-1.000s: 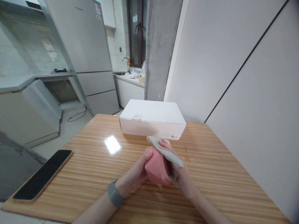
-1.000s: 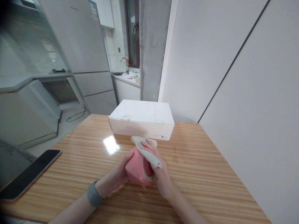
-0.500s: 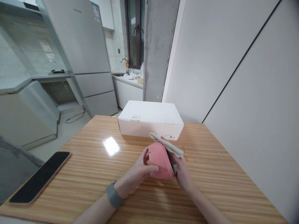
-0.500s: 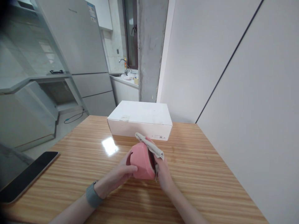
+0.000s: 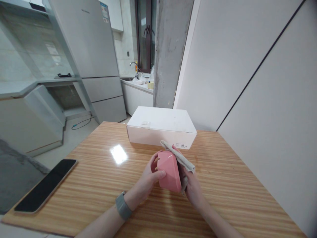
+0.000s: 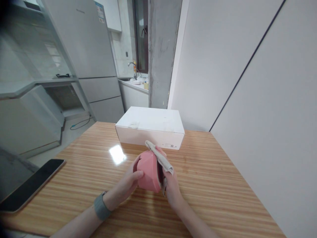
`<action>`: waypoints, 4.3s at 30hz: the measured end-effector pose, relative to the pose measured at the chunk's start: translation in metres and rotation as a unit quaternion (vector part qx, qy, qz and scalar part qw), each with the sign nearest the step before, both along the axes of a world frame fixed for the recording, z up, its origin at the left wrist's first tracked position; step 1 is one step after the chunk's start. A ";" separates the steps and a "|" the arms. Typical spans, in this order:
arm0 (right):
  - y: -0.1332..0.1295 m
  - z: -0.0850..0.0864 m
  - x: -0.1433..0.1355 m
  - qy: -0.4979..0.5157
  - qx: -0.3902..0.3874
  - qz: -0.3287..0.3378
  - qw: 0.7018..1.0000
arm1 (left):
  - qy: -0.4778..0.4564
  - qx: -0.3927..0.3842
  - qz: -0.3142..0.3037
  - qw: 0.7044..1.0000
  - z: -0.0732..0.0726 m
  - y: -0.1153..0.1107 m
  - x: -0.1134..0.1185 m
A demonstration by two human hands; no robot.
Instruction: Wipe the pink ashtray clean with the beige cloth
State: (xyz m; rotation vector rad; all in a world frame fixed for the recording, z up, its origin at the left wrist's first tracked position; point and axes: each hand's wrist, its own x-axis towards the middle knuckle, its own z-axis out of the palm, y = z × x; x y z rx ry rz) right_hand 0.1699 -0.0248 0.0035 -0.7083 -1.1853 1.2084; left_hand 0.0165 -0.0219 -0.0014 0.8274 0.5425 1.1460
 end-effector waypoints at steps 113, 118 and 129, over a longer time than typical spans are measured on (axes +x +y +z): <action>0.003 0.012 0.005 -0.060 0.017 0.028 0.998 | -0.012 -0.059 -0.106 0.993 0.002 0.007 -0.007; 0.000 0.018 -0.002 -0.057 0.015 0.023 0.998 | -0.028 -0.050 -0.069 0.996 0.005 0.005 -0.004; -0.012 0.026 0.011 -0.237 0.142 0.065 0.959 | -0.100 -0.149 -0.102 0.978 0.002 0.008 -0.004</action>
